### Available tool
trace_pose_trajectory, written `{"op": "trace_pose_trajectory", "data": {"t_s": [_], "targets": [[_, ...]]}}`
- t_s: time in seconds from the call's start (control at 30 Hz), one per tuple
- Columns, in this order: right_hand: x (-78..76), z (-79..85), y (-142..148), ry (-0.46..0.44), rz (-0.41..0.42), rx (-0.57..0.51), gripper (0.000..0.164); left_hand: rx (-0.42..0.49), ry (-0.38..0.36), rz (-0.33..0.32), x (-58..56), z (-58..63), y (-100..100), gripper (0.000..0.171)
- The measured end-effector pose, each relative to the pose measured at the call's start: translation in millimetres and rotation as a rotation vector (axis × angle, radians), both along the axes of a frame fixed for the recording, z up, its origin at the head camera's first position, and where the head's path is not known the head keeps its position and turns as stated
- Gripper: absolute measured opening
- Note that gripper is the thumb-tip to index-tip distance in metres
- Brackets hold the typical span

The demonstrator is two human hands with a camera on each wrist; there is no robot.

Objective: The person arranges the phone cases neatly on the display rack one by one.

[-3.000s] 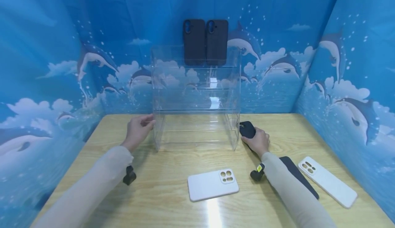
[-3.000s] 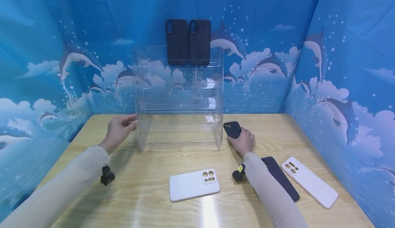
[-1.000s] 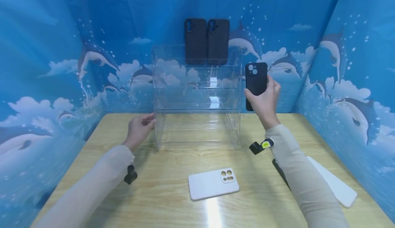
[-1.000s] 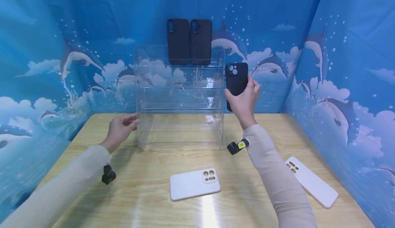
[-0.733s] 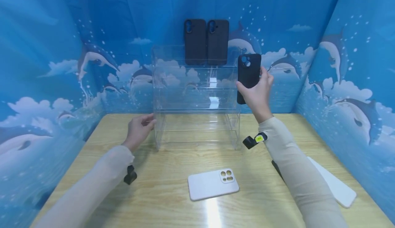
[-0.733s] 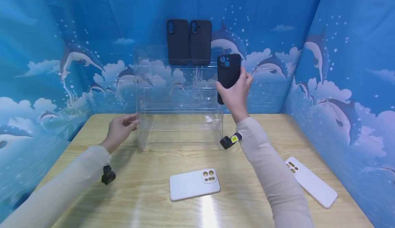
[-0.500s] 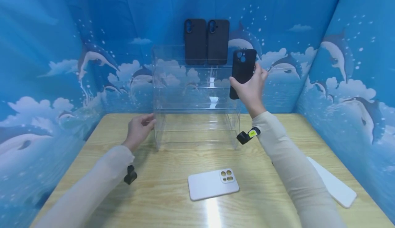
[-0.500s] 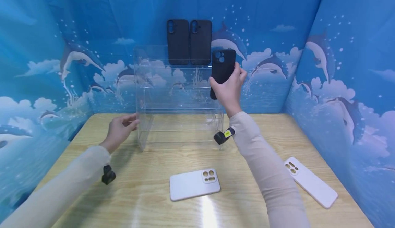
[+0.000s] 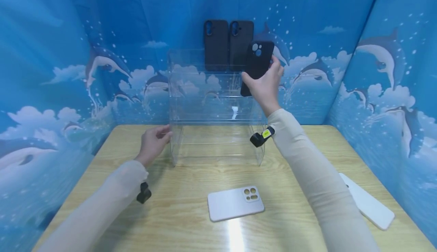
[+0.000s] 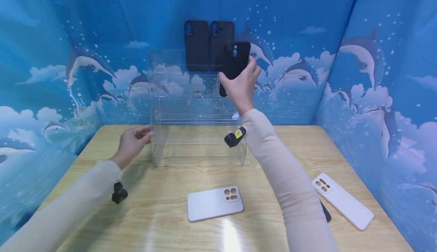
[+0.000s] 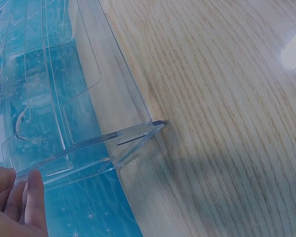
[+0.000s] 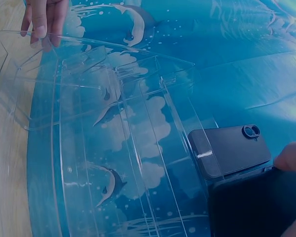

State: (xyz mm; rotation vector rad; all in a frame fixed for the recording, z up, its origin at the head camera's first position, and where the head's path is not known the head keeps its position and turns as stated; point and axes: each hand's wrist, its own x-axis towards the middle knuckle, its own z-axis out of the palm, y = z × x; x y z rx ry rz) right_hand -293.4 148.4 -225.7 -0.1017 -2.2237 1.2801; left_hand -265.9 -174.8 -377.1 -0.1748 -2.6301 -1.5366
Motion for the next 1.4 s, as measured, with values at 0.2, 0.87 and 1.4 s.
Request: {"op": "trace_pose_trajectory", "data": {"t_s": [0.2,0.87,1.4], "targets": [[-12.4,4.7,-9,-0.023,-0.002,-0.01,0.091,-0.012,0.007,0.009,-0.2,-1.0,-2,0.043],[-39.1,0.0,-19,-0.014,-0.038,-0.014,0.091,-0.041,0.0,0.024,0.8,2.2,2,0.042],[-52.4,-16.2,-25,-0.03,-0.094,0.019,0.089,-0.036,0.021,0.021,-1.4,-0.9,2,0.041]]}}
